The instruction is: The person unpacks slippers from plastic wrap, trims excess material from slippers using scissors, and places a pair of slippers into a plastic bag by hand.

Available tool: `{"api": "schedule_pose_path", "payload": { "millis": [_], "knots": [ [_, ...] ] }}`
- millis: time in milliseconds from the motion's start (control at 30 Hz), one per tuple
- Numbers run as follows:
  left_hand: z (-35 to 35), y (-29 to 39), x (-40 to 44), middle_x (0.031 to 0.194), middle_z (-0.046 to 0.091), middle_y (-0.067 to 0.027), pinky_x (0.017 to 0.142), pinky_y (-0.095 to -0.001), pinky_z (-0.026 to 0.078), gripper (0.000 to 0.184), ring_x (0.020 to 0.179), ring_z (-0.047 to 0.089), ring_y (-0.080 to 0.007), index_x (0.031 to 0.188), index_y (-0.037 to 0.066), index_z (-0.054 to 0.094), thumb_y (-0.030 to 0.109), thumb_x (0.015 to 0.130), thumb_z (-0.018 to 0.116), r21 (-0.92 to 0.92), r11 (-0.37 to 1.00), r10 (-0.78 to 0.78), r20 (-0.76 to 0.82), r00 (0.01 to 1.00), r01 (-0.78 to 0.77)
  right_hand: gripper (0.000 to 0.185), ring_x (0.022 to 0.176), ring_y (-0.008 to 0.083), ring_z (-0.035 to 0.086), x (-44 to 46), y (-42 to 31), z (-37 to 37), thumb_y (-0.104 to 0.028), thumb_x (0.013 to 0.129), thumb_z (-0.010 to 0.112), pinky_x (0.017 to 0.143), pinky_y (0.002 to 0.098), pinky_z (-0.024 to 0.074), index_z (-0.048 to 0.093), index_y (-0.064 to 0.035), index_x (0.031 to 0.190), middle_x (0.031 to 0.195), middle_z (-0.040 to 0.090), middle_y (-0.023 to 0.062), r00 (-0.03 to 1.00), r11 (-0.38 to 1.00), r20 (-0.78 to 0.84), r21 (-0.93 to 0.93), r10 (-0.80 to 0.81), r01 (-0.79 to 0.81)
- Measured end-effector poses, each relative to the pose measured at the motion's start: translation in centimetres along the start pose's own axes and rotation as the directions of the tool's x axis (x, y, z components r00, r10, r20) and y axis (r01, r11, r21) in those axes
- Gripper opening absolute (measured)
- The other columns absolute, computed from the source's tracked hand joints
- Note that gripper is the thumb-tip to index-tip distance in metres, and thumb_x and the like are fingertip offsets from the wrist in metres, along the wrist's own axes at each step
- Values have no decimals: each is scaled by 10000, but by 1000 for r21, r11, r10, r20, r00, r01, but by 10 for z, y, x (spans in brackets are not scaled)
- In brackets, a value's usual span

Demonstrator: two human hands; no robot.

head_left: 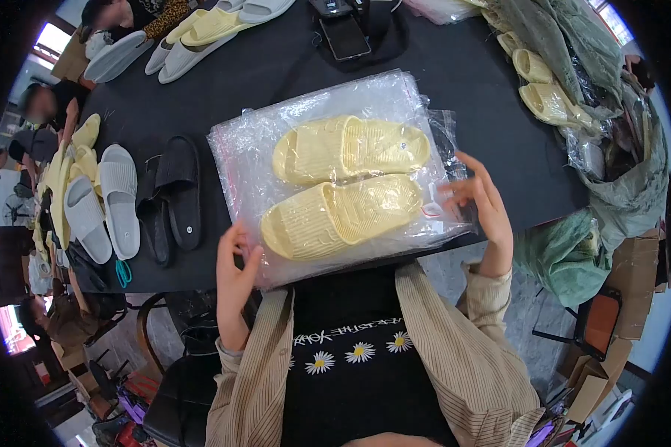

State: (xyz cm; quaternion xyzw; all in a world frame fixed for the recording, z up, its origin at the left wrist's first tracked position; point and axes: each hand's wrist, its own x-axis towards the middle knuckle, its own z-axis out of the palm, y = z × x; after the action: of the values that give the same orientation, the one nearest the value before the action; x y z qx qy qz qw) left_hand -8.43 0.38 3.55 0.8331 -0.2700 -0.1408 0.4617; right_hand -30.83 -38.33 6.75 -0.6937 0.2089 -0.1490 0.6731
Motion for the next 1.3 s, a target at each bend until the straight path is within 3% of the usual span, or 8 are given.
{"api": "schedule_pose_path", "payload": {
  "millis": [200,367,667,833,933,1133,1233,1300],
  "knots": [
    [4,-9,91,1220,547,-125,881,-266,439,514,1010,557,-172,1365,16,428,43,889,621,-257,960,96,-69,993,-110,369,809,111,587,79,11,3,-233,973,542,724,253,469,539,-13,1269,947,653,71,978,941,174,-296,-118,166],
    [16,1,153,914,648,-63,666,-217,470,348,742,599,-98,1237,8,523,157,936,613,-487,864,-102,76,992,126,348,789,100,547,106,-2,23,-281,988,521,697,242,447,609,-18,1198,889,629,17,952,912,303,-373,-53,169],
    [36,-11,160,684,594,3,511,-200,402,125,552,518,-62,899,32,614,150,940,609,-589,807,-112,-97,989,34,738,756,103,631,129,11,-1,-517,1018,165,599,201,414,699,-12,954,954,706,101,928,938,366,291,75,-191],
    [36,-15,160,700,592,-2,516,-210,414,109,583,530,-65,887,37,609,134,935,613,-611,791,-107,-91,990,29,322,761,70,628,126,8,18,-312,976,536,577,191,414,723,-56,918,903,717,62,980,991,200,-131,-5,32],
    [32,-12,157,730,598,-13,528,-235,450,97,612,547,-77,888,42,602,128,932,615,-685,728,-145,-166,975,-9,157,813,86,644,130,20,19,-161,935,601,677,213,478,712,-52,910,988,708,79,989,971,-6,185,-151,149],
    [13,-17,152,767,604,-37,564,-269,505,106,658,580,-117,924,45,561,144,948,590,-762,646,-124,-161,979,-44,214,1262,241,501,134,24,16,-169,997,486,964,294,455,647,-46,1064,1421,466,144,928,751,35,599,-372,279],
    [15,-11,155,782,615,-47,568,-272,509,134,663,585,-118,956,47,554,178,959,576,-799,600,-232,-122,965,44,248,1233,212,514,135,20,17,-164,994,473,984,310,432,602,-74,1186,1404,477,139,987,815,45,570,-155,102],
    [17,-11,160,807,625,-53,549,-260,502,164,643,587,-111,994,47,553,208,968,563,-778,623,-289,-124,949,88,316,1108,146,558,144,37,9,-187,966,549,888,271,460,569,-80,1262,1322,541,100,939,935,-187,157,-288,318]
  ]
}}
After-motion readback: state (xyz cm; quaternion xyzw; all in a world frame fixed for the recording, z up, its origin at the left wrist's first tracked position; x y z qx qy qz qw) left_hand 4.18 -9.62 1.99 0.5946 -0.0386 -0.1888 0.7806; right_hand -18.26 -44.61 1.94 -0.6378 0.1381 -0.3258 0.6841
